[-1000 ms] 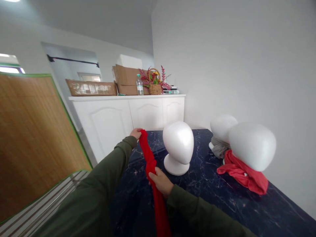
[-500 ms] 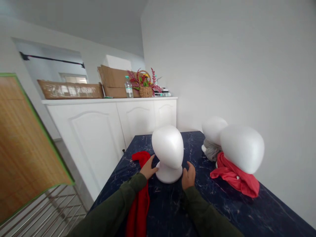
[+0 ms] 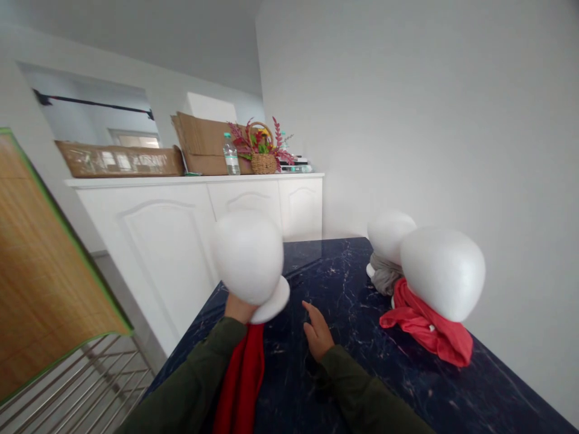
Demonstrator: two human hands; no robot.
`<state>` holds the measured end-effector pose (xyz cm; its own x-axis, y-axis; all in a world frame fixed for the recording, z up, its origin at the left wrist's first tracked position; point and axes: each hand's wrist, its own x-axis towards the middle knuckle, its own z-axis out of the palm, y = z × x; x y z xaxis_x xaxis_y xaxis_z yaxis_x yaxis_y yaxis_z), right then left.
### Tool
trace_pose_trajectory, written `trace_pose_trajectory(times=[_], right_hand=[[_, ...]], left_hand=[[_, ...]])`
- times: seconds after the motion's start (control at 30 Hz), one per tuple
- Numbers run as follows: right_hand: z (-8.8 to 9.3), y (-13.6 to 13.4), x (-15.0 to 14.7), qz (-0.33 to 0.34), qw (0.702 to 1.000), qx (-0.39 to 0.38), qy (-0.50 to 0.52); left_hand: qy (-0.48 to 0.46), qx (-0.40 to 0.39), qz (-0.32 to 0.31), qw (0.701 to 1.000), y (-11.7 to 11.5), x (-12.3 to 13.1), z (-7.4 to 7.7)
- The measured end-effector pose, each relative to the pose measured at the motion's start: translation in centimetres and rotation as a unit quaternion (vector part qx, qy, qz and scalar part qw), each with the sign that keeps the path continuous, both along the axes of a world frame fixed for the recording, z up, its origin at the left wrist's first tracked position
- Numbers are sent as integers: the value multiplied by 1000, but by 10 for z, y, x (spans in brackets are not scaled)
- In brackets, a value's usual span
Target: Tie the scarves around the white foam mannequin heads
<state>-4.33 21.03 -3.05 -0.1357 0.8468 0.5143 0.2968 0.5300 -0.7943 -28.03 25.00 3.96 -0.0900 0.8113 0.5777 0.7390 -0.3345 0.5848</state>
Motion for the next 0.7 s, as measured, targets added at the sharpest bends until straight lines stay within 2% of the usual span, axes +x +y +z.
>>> trace_pose_trajectory(times=[0.03,0.13,0.23,0.3,0.4,0.53,0.7], right_hand=[[1,0,0,-7,1000,-8,-4],[2,2,0,-15,1000,-24,-8],[1,4,-1,-2,999,-33,-3],[1,3,-1,4,999,-44,1],[1,3,-2,3,998,-60,7],[0,4,-1,3,997,-70,17],[0,5,-3,-6,997,-75,26]], left_hand=[[47,4,52,998,0,-24,1],[70,-1,144,987,-5,-84,-2],[32,-5,219,975,-13,-114,-14],[-4,-9,232,973,-15,-119,-23],[-45,-33,239,969,-10,-112,-29],[-96,-62,271,956,7,-98,-23],[-102,-67,250,961,19,-91,-16]])
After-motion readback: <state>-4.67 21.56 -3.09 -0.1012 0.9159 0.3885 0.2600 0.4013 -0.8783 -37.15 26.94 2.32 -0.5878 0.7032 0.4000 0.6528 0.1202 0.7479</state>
